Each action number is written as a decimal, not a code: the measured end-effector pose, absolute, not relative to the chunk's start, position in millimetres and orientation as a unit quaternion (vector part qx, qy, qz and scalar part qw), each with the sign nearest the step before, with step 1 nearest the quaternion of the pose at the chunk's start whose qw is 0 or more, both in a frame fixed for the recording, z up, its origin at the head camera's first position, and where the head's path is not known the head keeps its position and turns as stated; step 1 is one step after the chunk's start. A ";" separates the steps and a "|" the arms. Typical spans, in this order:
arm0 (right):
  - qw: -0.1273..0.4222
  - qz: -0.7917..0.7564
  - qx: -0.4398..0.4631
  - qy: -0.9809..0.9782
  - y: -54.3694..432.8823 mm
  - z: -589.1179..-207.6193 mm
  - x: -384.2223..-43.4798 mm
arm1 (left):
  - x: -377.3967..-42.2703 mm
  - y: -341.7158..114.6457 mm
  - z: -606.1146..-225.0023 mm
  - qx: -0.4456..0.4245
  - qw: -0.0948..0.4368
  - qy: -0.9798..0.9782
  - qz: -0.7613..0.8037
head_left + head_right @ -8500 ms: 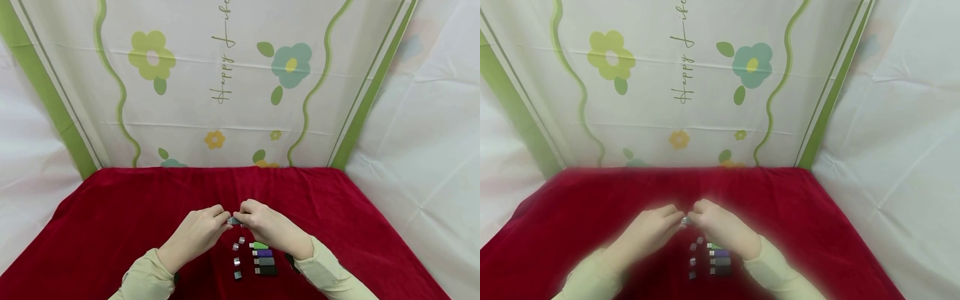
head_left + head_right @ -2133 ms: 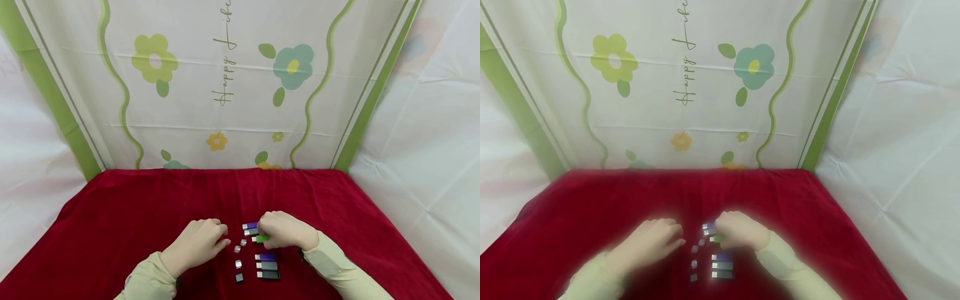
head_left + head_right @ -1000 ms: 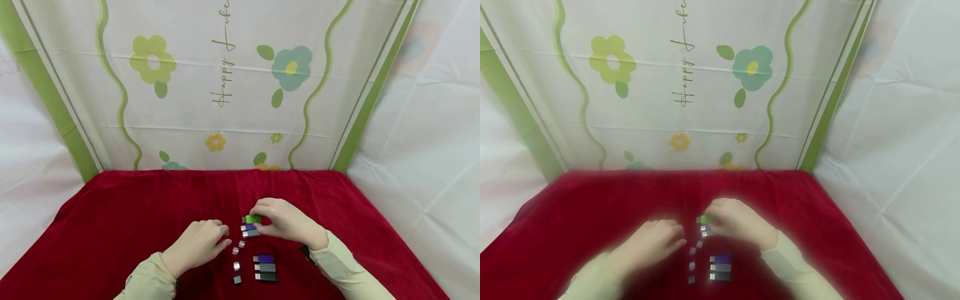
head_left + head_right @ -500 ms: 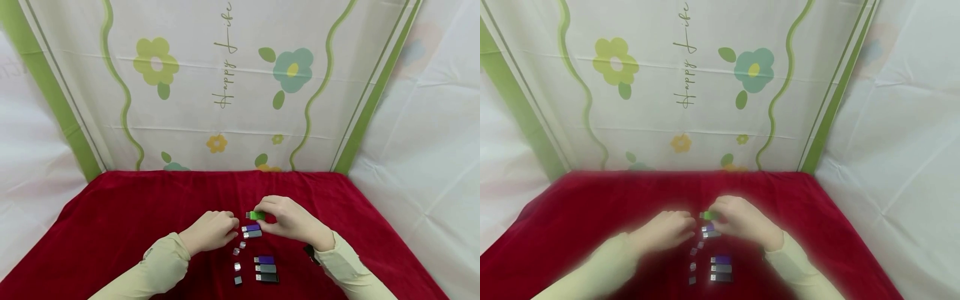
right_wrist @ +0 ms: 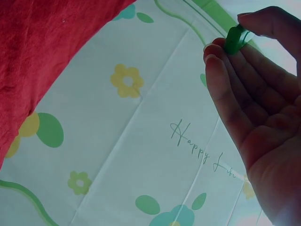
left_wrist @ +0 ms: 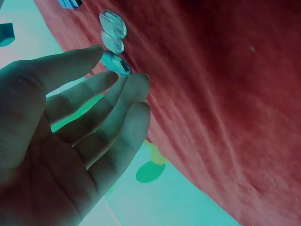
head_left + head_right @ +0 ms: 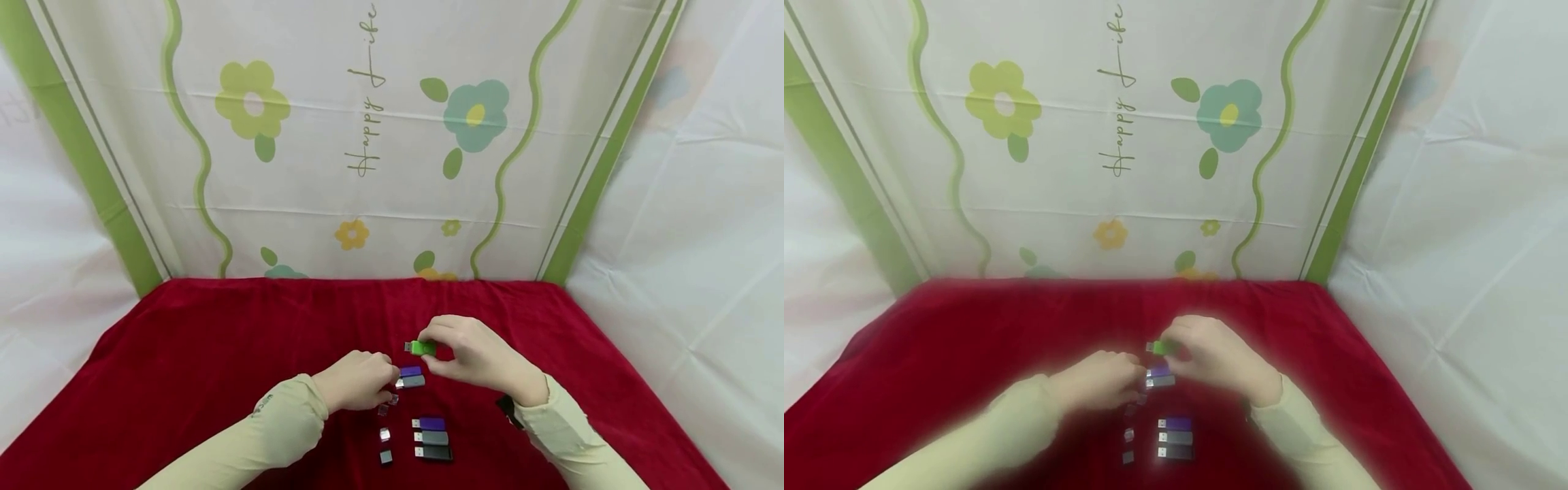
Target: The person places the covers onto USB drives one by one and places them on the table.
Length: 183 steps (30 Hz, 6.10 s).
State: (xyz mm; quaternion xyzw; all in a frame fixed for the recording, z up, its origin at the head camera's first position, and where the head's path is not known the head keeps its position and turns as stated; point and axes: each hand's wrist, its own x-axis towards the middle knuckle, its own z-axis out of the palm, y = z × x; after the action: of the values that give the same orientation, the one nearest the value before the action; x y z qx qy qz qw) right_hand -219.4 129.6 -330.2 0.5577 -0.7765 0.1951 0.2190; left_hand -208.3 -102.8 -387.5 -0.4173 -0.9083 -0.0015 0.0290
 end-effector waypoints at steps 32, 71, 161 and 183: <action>0.199 0.184 0.561 -0.782 128.8 -336.2 -220.4 | -207.5 -77.4 -391.0 -0.433 0.069 -0.896 0.072; 0.205 0.191 0.575 -0.769 123.4 -335.7 -214.3 | -172.5 -156.8 -344.0 -0.434 0.147 -0.859 -0.228; 0.242 0.185 0.609 -0.732 99.1 -341.8 -191.7 | -155.6 -138.1 -345.0 -0.467 0.335 -0.813 -0.091; 0.220 0.217 0.616 -0.725 95.9 -341.7 -193.3 | -155.4 -141.6 -341.2 -0.468 0.309 -0.821 -0.110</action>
State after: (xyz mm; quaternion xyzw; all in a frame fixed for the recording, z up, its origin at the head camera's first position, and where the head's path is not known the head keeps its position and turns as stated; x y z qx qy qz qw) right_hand -193.3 95.9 -341.7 0.6156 -0.7251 0.2166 0.2198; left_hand -155.4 -141.6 -341.2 -0.4678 -0.8207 -0.1101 0.3091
